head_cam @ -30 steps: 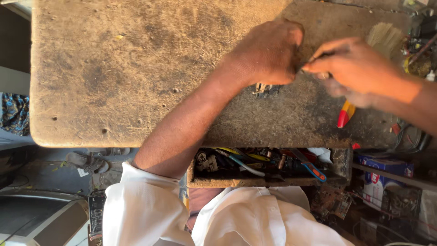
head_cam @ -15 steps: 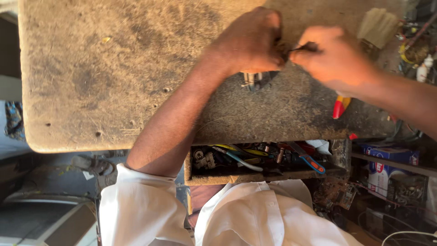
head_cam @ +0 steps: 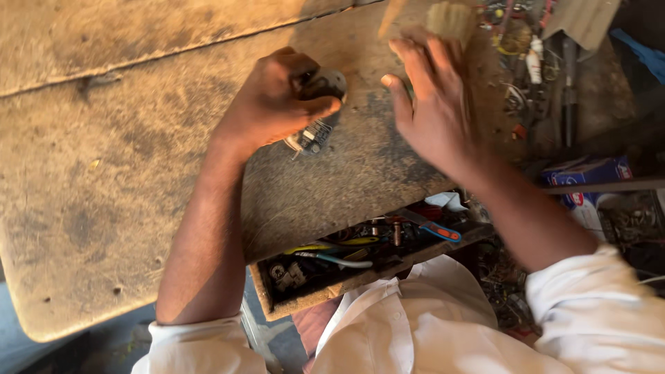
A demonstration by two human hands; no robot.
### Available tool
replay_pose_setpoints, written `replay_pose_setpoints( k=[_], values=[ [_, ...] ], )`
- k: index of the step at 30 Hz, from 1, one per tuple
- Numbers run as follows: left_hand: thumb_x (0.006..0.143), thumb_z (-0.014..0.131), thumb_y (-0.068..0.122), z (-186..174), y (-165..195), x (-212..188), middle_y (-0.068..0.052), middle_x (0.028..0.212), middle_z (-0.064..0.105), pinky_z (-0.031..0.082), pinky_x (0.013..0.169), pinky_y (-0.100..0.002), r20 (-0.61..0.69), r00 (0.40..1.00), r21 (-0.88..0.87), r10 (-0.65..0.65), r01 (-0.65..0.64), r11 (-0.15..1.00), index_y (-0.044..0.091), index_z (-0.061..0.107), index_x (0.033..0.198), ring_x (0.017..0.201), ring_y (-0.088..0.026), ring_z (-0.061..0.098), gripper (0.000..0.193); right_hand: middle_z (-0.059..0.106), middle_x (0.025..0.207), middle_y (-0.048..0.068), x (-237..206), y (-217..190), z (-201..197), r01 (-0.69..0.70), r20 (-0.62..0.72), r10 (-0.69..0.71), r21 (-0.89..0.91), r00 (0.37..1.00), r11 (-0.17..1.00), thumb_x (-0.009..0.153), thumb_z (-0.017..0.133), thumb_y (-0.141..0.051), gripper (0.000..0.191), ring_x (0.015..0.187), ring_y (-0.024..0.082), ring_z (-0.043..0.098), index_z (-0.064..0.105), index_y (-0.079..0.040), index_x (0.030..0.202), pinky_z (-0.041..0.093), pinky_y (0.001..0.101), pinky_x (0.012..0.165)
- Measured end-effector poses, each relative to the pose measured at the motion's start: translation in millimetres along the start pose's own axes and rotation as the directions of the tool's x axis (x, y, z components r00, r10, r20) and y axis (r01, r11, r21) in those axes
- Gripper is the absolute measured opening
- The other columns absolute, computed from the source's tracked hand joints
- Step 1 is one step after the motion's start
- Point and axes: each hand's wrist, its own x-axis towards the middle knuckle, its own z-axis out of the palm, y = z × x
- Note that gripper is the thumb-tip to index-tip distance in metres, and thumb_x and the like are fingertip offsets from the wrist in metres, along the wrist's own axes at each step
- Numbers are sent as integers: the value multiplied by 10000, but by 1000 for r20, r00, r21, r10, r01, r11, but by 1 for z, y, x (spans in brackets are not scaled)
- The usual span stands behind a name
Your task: The person disassembles a computer mouse at a workbench, removes the circuit board and internal parts from the shell, works on the internals with a small screwdriver, and reassembles the shell. They then pick up a bundle of multicolored wires and coil and arrange them by hand.
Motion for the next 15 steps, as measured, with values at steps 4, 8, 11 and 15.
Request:
replay_pose_setpoints(
  k=[4, 8, 11, 15],
  values=[
    [911, 825, 196, 4, 5, 5, -101, 1010, 739, 672, 681, -377, 21, 998, -284, -54, 57, 957, 3, 682, 1155, 831, -186, 751, 342, 652, 1238, 166, -27, -33, -3, -308, 23, 341, 485, 940, 818, 1081, 740, -213, 392, 1158, 273, 663, 580, 5, 1365, 577, 415, 981],
    [926, 790, 149, 7, 11, 5, -40, 1042, 771, 697, 763, -338, 83, 995, -453, -54, 86, 887, 38, 675, 1135, 899, -146, 791, 263, 635, 1247, 201, -46, -60, 5, -290, 0, 326, 458, 945, 840, 1001, 764, -260, 528, 1161, 306, 638, 550, 41, 1377, 559, 449, 979],
    [953, 811, 83, 9, 16, 3, -85, 1026, 718, 515, 728, -328, 80, 993, -466, 89, -41, 884, 18, 691, 1164, 877, -153, 628, 251, 638, 1205, 189, -50, -62, 5, -296, 32, 348, 600, 937, 743, 975, 804, -270, 582, 1122, 295, 654, 533, 59, 1372, 563, 420, 958],
    [932, 814, 62, 12, 30, 5, -90, 1110, 710, 518, 826, -289, 141, 956, -602, 259, -125, 789, 28, 688, 1228, 963, -144, 652, 324, 654, 1155, 186, -50, -61, -11, -407, 120, 443, 654, 888, 637, 947, 830, -253, 508, 1025, 274, 686, 572, 28, 1282, 560, 374, 864]
  ],
)
